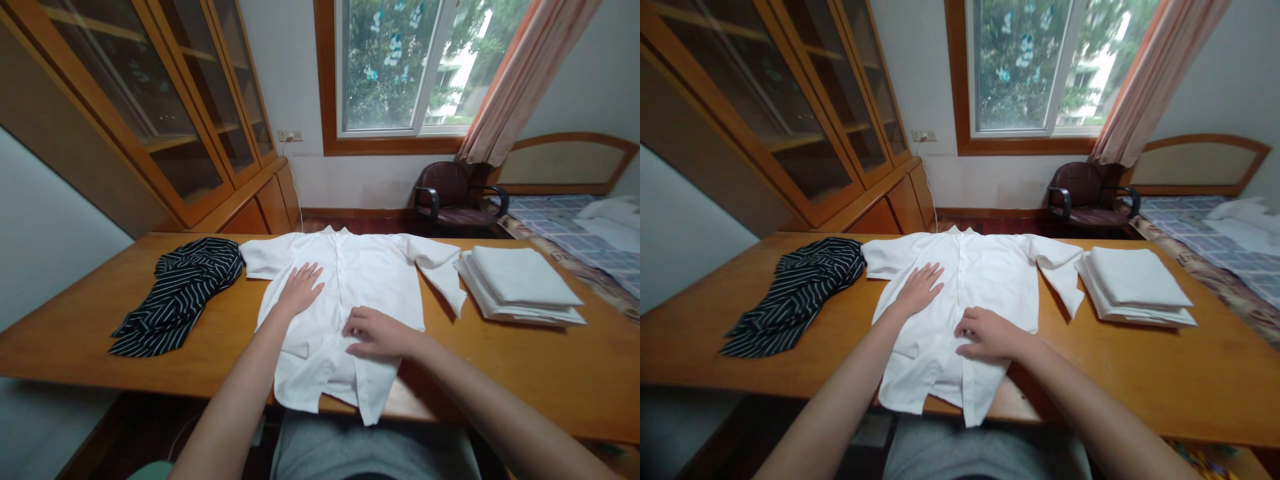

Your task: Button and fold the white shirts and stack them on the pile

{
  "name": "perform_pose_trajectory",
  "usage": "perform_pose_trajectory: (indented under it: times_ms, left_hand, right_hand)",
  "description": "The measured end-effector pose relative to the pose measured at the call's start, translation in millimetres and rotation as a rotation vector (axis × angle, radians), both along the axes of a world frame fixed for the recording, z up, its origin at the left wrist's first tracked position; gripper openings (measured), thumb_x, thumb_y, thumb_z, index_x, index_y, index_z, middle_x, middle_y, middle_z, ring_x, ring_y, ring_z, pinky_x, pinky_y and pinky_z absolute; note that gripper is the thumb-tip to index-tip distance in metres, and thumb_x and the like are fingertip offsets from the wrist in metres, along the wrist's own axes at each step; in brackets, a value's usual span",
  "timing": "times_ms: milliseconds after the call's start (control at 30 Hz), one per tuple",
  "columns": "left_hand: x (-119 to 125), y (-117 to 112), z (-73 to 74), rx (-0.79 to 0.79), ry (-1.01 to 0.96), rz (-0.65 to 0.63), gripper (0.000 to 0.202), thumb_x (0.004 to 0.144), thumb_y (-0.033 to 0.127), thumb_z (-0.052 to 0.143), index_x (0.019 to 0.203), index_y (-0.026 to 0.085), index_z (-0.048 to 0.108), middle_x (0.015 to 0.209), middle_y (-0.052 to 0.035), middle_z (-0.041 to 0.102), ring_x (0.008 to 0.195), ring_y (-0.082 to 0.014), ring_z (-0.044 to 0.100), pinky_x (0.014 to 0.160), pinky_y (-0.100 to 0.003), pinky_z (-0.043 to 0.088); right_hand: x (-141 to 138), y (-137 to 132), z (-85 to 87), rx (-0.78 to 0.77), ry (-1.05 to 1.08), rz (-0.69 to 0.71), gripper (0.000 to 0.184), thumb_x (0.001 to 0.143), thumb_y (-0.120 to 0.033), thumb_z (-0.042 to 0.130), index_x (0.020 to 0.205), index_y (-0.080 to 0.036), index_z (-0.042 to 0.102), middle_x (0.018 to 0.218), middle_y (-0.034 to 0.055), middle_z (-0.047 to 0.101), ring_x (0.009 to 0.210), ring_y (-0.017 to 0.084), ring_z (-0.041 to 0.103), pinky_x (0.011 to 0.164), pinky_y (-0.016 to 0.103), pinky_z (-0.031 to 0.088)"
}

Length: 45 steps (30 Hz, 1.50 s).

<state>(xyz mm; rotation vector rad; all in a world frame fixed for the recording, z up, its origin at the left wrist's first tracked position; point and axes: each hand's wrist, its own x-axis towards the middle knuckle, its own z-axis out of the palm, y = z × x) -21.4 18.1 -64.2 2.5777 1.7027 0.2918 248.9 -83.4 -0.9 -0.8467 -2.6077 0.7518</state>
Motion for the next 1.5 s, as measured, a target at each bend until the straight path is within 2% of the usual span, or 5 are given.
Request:
perform_pose_trajectory:
  times_ms: [367,600,1000,1233,1500]
  left_hand:
    - [-2.8,2.0,-3.0,-0.013,-0.033,-0.004,0.054,0.102,0.047,0.037,0.152,0.028,0.041,0.164,-0.0042,0.032,0.154,-0.0284,0.023,0.125,-0.056,0.016]
    - [-3.4,3.5,-4.0,-0.014,-0.022,0.007,0.053,0.102,0.047,0.038,0.151,0.029,0.042,0.164,-0.0029,0.032,0.153,-0.0277,0.024,0.125,-0.054,0.016]
    - [-3.4,14.8,-3.8,0.080,-0.090,0.031,0.043,0.098,0.038,0.049,0.139,0.026,0.057,0.155,-0.0064,0.048,0.146,-0.0284,0.038,0.122,-0.052,0.025]
    - [-8.2,23.8,10.0,0.250,-0.323,0.049,0.026,0.095,0.021,0.047,0.101,0.019,0.073,0.109,-0.0083,0.072,0.105,-0.0235,0.062,0.102,-0.038,0.047]
    - [-20.3,-39.6,36.3,0.041,-0.458,-0.021,0.021,0.091,0.024,0.050,0.091,0.019,0.070,0.094,-0.0054,0.068,0.089,-0.0202,0.064,0.088,-0.034,0.051]
  right_hand:
    - [75.6,-12.9,-10.3,-0.136,0.003,-0.214,0.042,0.071,-0.041,0.086,0.107,-0.025,0.070,0.116,0.0062,0.059,0.108,0.024,0.060,0.097,0.036,0.052]
    - [123.4,-16.3,-30.0,-0.197,0.010,-0.295,0.081,0.067,-0.059,0.085,0.138,-0.030,0.060,0.144,0.0115,0.050,0.133,0.032,0.049,0.113,0.044,0.045]
    - [111.3,17.7,-56.2,0.118,0.064,-0.435,0.038,0.100,-0.048,0.050,0.121,-0.027,0.073,0.135,0.0102,0.063,0.125,0.029,0.058,0.110,0.049,0.046]
    - [106.4,32.6,-65.0,0.234,0.048,-0.486,0.036,0.101,-0.046,0.049,0.121,-0.028,0.073,0.134,0.0092,0.064,0.122,0.030,0.059,0.109,0.052,0.046]
    - [103.8,33.0,-65.3,0.231,0.035,-0.524,0.037,0.103,-0.042,0.044,0.123,-0.026,0.071,0.135,0.0097,0.063,0.124,0.029,0.058,0.109,0.053,0.046]
